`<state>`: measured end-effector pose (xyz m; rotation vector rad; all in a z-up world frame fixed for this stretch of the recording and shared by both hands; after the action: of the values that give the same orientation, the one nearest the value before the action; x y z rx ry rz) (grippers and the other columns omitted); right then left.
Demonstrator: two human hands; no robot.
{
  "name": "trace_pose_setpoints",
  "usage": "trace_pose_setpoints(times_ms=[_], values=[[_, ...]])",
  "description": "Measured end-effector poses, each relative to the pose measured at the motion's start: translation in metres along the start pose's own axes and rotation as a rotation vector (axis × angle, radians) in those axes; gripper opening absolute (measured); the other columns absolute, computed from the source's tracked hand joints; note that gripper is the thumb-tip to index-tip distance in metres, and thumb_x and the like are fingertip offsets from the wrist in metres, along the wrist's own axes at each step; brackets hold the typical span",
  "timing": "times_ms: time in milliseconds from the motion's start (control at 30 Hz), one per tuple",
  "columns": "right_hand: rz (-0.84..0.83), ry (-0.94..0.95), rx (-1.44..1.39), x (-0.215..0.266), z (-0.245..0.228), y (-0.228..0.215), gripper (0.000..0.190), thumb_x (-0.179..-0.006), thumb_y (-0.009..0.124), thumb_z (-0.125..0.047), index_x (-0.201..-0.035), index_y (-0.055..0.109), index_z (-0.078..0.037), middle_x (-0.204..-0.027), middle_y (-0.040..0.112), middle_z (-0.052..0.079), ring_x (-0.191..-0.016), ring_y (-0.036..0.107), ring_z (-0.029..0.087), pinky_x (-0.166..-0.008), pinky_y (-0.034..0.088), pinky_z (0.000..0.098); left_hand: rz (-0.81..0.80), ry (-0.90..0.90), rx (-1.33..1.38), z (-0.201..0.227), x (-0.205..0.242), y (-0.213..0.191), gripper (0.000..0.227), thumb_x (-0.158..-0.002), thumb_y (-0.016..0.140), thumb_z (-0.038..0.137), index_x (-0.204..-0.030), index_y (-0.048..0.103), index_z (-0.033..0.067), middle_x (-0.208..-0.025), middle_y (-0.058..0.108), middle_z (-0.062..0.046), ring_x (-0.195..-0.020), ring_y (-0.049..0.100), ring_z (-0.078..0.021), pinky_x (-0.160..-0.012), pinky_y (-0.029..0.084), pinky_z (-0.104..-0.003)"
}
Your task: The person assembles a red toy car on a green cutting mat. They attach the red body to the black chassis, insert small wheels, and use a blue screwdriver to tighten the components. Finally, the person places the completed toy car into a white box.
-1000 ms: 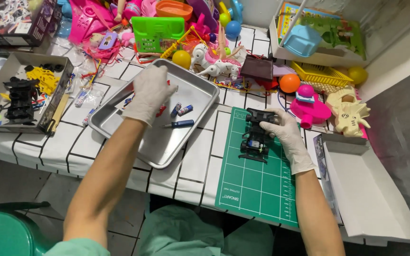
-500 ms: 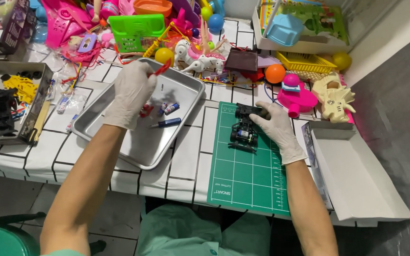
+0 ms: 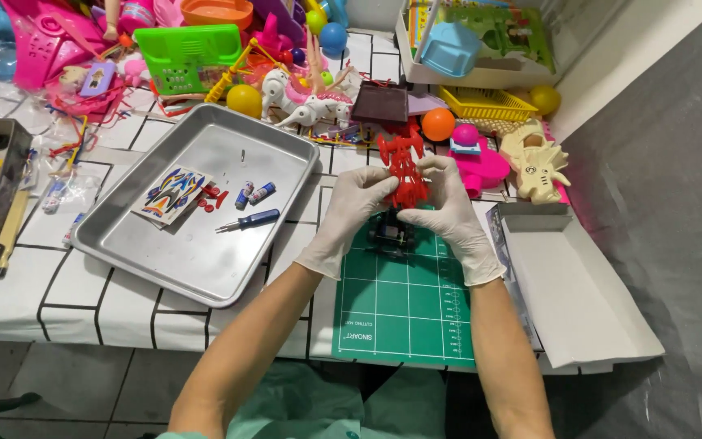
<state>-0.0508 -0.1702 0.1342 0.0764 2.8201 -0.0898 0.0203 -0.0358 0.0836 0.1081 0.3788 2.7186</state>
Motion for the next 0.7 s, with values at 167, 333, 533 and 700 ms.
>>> trace_pose_setpoints(times_ms=[167,333,533,700], values=[[-0.017,-0.172,0.542,-0.003,0.01,-0.019,0.079,-0.064,0.098,-0.01,-0.135,0.063,-0.018,-0.139,0.06,0.01,-0.118,0.065,0.028,-0.097,0.053,0.0394,-0.008,0.005,-0.038,-0.007,-0.011,0.002,0.031,-0.087,0.083,0.026,-0.104,0.078,0.0006,-0.088,0.075,-0.015,-0.077,0.07,-0.0142,-0.069,0.063,-0.029],[-0.052,-0.305,0.709,-0.002,-0.002,-0.019,0.071,-0.065,0.098,-0.017,-0.131,0.072,-0.017,-0.131,0.067,0.013,-0.126,0.064,0.034,-0.106,0.05,0.0458,-0.021,-0.009,-0.017,0.0,-0.008,0.006,0.029,-0.088,0.081,0.026,-0.103,0.078,0.0004,-0.088,0.075,-0.016,-0.077,0.071,-0.0149,-0.071,0.064,-0.03],[-0.022,-0.209,0.68,-0.003,-0.005,-0.015,0.084,-0.063,0.097,-0.011,-0.141,0.065,-0.016,-0.128,0.071,0.014,-0.115,0.068,0.026,-0.095,0.053,0.0364,-0.039,-0.026,0.046,-0.004,-0.011,0.002,0.025,-0.091,0.076,0.021,-0.104,0.077,0.0001,-0.088,0.075,-0.012,-0.079,0.069,-0.0108,-0.075,0.064,-0.031],[0.03,-0.152,0.665,-0.004,-0.009,-0.023,0.073,-0.066,0.098,-0.017,-0.133,0.069,-0.015,-0.117,0.075,0.01,-0.103,0.069,0.019,-0.088,0.053,0.0315,0.023,0.042,-0.43,0.009,-0.014,-0.018,0.033,-0.098,0.063,0.033,-0.12,0.074,0.0101,-0.109,0.076,-0.015,-0.105,0.073,-0.0256,-0.087,0.059,-0.043]])
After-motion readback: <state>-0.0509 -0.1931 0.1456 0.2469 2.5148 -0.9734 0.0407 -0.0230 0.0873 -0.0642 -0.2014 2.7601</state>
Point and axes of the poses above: each hand's wrist, its own x-axis away from the middle knuckle, its own y-axis out of the palm, z = x × y, the point moved 5 cm from there along -x, towards the middle knuckle
